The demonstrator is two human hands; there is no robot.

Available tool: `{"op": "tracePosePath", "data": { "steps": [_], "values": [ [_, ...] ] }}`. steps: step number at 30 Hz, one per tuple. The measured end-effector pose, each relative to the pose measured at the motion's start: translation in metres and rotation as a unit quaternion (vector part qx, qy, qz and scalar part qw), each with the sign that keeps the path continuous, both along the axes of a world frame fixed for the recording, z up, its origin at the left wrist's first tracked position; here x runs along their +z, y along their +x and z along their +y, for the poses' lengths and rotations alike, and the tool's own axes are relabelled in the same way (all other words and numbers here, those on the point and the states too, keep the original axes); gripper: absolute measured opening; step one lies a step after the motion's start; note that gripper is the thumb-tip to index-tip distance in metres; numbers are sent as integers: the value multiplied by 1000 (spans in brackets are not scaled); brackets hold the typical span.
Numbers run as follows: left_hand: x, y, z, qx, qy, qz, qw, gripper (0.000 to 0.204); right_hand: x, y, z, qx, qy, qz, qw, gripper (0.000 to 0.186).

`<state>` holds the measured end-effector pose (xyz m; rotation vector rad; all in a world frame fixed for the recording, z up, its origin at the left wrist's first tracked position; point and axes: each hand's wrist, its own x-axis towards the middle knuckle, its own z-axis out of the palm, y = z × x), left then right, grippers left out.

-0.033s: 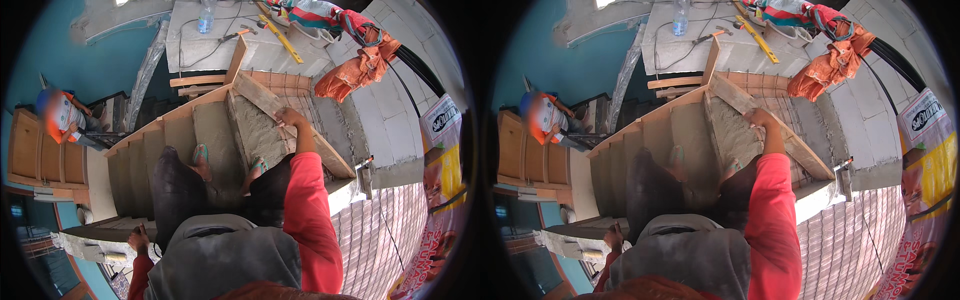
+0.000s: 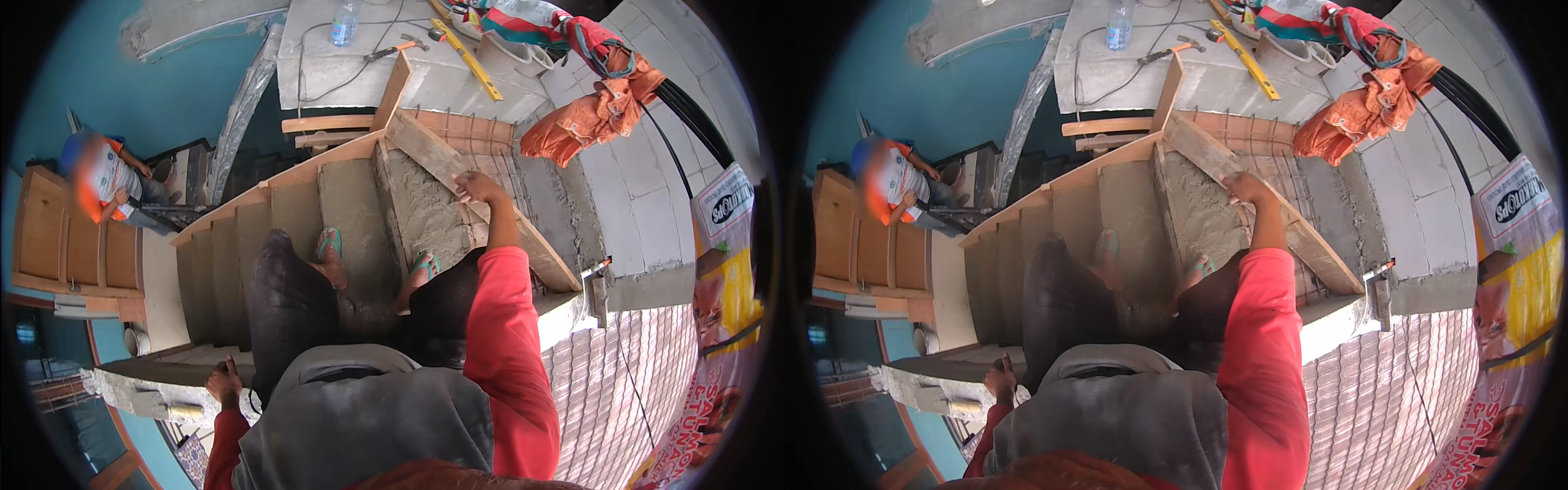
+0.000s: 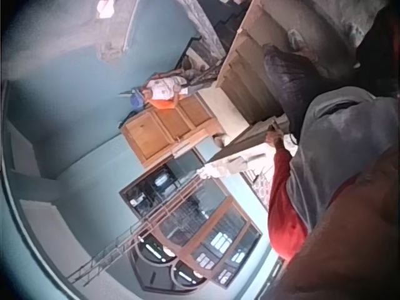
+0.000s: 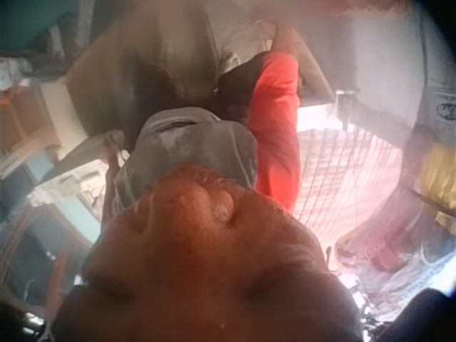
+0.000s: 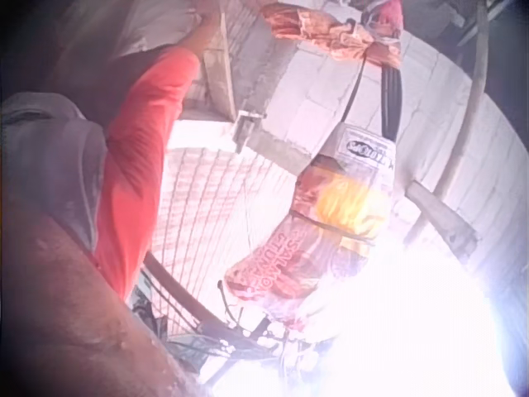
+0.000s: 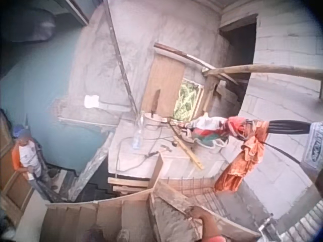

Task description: The person smooths wet concrete on a staircase using a hand trowel. They repeatedly spread and level the material on the steps while standing on the stairs.

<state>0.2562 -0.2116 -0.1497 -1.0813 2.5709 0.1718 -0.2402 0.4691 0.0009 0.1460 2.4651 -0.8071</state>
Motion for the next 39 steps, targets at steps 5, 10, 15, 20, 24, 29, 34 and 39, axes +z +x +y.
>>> {"op": "tracePosePath", "data": {
  "steps": [5, 10, 15, 20, 24, 29, 34, 39],
  "values": [
    [15, -13, 6, 8, -23, -47, 999, 59, 16, 0, -11, -49, -30, -15, 998, 77],
    [17, -14, 8, 28, 19, -10, 999, 58, 15, -1, -1, -10, 2, -6, 1000, 68],
    [14, -14, 6, 13, 1, -25, 1000, 59, 15, -4, -2, -4, -4, -41, 999, 59],
    [12, -11, 5, 21, 6, -20, 1000, 58, 14, -6, -4, -6, 0, -39, 999, 58],
    [14, -8, 5, 18, 7, -1, 1000, 58, 15, -5, -5, -7, -1, -42, 999, 57],
    [14, -10, 5, 29, 19, 4, 999, 59, 15, -3, -1, -7, -3, -49, 999, 58],
    [24, -15, 7, 42, 45, 4, 998, 60, 19, 3, -11, -1, 11, -55, 998, 58],
    [17, -9, 4, 35, 33, 24, 999, 61, 18, -3, -16, -2, 3, -57, 998, 52]
  ]
}}
